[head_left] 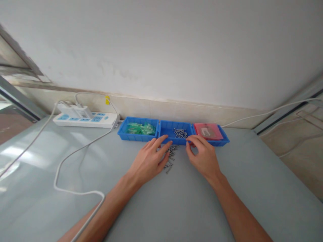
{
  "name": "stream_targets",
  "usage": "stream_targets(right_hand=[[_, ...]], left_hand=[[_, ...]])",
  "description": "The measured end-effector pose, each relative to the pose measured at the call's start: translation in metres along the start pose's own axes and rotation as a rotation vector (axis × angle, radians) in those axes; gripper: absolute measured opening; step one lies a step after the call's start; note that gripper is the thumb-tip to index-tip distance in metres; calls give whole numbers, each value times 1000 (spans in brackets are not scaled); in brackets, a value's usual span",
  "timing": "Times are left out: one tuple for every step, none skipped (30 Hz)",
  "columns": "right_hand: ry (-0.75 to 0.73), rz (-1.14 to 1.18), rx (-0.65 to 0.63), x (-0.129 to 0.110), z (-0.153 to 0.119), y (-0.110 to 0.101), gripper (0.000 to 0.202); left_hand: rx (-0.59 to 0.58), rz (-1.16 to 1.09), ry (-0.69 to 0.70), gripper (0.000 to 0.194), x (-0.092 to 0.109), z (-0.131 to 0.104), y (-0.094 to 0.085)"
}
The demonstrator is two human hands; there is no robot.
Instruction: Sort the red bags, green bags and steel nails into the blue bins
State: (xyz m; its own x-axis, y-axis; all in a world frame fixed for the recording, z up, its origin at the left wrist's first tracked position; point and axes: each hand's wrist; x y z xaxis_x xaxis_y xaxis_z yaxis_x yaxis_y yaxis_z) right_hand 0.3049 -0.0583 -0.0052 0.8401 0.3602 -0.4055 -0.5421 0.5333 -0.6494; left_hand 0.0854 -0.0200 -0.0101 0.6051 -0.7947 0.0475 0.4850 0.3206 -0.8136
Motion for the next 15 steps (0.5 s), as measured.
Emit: stream_targets(right_hand=[[-20, 14, -7, 0, 0, -1, 18], [-41, 31, -32, -1, 0, -2, 18], [-60, 49, -74, -2, -1, -2, 18], [-77, 64, -127, -2, -2, -1, 18], [-90, 72, -185, -2, -3, 0, 18], [-100, 72, -239, -2, -4, 3, 19], [-107, 67, -283, -2, -5, 6, 20], [-113, 60, -315, -1, -6, 9, 22], [-118, 53, -339, 0, -7, 12, 24], [-119, 49, -357, 1, -8, 15, 25], [-116, 48, -369, 2, -8, 18, 25], [-112, 49, -378, 3, -9, 19, 25], [-105, 53, -389, 4, -9, 20, 25], [-99, 60, -400, 5, -8, 20, 25], [-89, 70, -409, 6, -8, 19, 25]], left_hand=[[14, -17, 2, 30, 0, 1, -2], [22, -36, 4, 28, 0, 2, -3], [21, -56, 8, 26, -1, 2, -5], [7, -73, 13, 26, -1, 2, -6], [-23, -86, 20, 25, -2, 2, -7], [-62, -99, 31, 24, -3, 2, -7], [-105, -113, 40, 24, -4, 1, -7], [-144, -130, 49, 23, -4, 0, -7], [-179, -148, 57, 25, -5, 0, -7], [-205, -165, 62, 31, -5, -1, -6], [-223, -179, 64, 39, -5, -1, -6], [-235, -187, 62, 48, -5, -1, -6], [-244, -192, 58, 55, -6, -1, -6], [-249, -193, 54, 60, -6, 0, -5], [-252, -192, 50, 63, -7, 0, -4]])
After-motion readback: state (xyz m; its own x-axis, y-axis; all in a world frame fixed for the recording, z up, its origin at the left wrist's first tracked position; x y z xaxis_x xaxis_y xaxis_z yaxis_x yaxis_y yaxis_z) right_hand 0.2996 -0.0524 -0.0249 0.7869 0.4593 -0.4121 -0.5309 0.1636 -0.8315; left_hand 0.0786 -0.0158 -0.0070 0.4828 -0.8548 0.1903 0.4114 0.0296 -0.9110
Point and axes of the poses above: each hand's wrist, its own z-axis towards the middle knuckle, its own y-axis out of the palm, x = y × z, and after that the axes turned 3 degrees about z, right-handed
